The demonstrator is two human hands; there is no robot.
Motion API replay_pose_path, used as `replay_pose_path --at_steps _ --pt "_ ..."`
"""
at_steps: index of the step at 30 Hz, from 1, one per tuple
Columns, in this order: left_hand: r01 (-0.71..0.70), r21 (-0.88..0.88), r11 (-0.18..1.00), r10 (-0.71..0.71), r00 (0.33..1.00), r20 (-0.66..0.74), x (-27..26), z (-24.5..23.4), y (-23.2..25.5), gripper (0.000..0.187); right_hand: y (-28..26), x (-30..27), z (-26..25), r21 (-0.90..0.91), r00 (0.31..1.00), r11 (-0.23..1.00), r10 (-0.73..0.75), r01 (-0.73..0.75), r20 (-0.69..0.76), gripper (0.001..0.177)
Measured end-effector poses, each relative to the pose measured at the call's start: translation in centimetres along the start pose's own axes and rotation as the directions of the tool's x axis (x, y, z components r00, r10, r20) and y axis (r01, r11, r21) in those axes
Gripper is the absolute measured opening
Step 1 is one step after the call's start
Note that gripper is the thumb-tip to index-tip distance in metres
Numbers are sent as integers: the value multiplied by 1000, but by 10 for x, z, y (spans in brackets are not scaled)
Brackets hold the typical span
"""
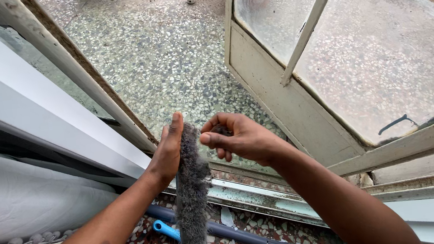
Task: The person sweeps dirt and debris from a tiled floor and a sliding door track into a blue dustpan using a small broom and a brush, then uses their hands to pick out remaining debris from the track.
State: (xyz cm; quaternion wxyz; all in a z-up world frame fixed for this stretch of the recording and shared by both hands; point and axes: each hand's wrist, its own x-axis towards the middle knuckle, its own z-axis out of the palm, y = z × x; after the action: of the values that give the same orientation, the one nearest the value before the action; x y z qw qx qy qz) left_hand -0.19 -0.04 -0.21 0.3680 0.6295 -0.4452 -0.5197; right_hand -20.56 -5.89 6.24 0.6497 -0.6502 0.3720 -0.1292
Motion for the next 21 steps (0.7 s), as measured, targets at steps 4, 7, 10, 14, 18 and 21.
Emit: replay_pose_path --at_steps 4,7,10,14,18,21 --pt "-6 -209 978 11 1000 20 0 6 -4 102 -5 6 21 -131 998 991 25 -32 -58 50" --pt "86 -467 880 -25 990 135 -3 3 -5 94 -3 10 15 21 999 999 -47 46 13 44" --pt "84 -502 861 -7 988 153 -3 5 -2 89 3 11 6 89 997 994 -71 69 21 36" --pt "-31 -393 919 53 997 47 6 15 -5 90 13 5 0 131 996 987 -90 92 -24 31" --pt "-200 -277 940 198 980 -36 26 27 -5 92 28 -2 -13 250 990 966 -32 65 -134 26" --pt "-182 137 974 199 972 -127 21 30 7 93 56 -12 -23 310 975 951 54 16 -214 24"
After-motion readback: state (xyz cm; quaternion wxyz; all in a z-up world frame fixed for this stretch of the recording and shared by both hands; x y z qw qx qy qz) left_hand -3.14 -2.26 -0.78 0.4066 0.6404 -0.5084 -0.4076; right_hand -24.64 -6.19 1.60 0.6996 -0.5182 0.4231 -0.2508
